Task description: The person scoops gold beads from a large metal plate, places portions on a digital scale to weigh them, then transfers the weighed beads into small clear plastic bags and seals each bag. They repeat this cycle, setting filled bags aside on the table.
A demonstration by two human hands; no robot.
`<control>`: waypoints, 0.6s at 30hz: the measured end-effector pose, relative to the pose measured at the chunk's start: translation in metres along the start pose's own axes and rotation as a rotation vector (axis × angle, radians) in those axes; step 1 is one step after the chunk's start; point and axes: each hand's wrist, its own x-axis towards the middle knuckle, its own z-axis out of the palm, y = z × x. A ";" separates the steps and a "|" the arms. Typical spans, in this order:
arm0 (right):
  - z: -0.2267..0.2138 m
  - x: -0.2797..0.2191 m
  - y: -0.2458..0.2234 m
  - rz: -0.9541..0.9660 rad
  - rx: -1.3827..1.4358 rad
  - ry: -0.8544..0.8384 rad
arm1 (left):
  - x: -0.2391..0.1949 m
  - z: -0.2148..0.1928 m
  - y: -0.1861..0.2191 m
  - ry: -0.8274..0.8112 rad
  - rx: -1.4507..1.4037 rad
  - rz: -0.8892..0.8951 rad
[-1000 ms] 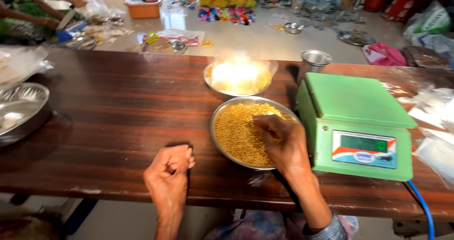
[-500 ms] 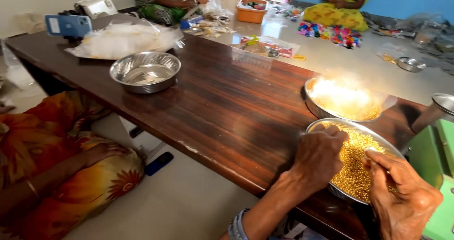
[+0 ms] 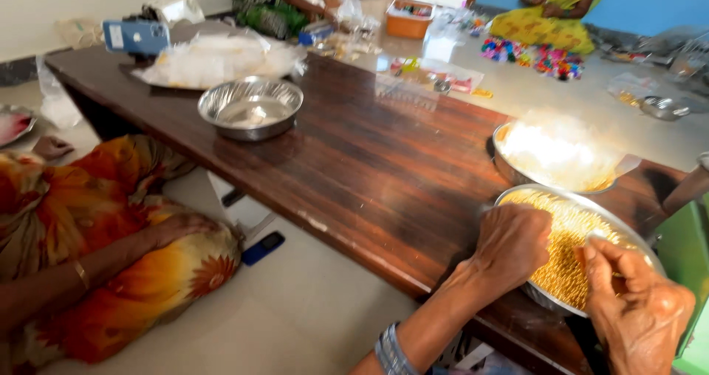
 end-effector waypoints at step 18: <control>0.006 0.039 0.029 0.178 -0.518 -0.653 | -0.139 -0.172 0.009 0.401 -0.144 -0.236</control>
